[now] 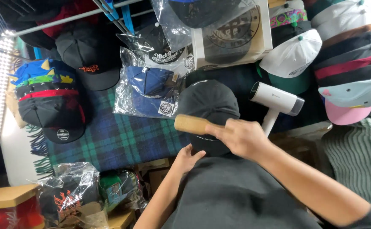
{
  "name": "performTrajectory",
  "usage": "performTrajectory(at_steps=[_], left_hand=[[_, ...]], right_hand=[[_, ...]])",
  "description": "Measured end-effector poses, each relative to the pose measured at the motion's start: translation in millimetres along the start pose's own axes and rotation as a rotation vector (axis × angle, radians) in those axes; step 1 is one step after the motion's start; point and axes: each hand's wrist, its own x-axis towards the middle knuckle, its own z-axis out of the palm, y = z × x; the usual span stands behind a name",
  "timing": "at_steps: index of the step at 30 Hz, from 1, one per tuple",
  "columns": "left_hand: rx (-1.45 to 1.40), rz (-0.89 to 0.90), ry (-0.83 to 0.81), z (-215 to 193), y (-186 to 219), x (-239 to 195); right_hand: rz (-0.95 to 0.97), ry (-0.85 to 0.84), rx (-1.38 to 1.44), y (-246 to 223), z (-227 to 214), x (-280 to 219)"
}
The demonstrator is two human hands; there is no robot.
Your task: The person cleans a black baseball cap on a wooden head form using a brush and a hairdryer. After cleaning, the person removes the cap from the head form and places it into a clear plastic bag for packaging.
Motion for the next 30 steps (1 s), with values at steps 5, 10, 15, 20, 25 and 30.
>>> performTrajectory(at_steps=[5,10,15,20,25,30], left_hand=[[-0.048,-0.036,-0.058,3,98,-57],[-0.104,-0.046,-0.03,-3,83,-48],[-0.02,-0.129,-0.06,-3,99,-50],[0.299,-0.088,-0.04,5,73,-36],[0.255,-0.087,-0.006,17,77,-37],[0.089,-0.139,0.023,27,94,-43]], right_hand=[[0.303,0.103,0.098,95,43,-47],[1.031,0.126,0.522,45,80,-137],[1.424,0.218,1.063,3,63,-183],[1.223,0.158,0.644,61,82,-102],[1.257,0.095,0.686,63,71,-84],[1.104,0.033,0.737,9,48,-212]])
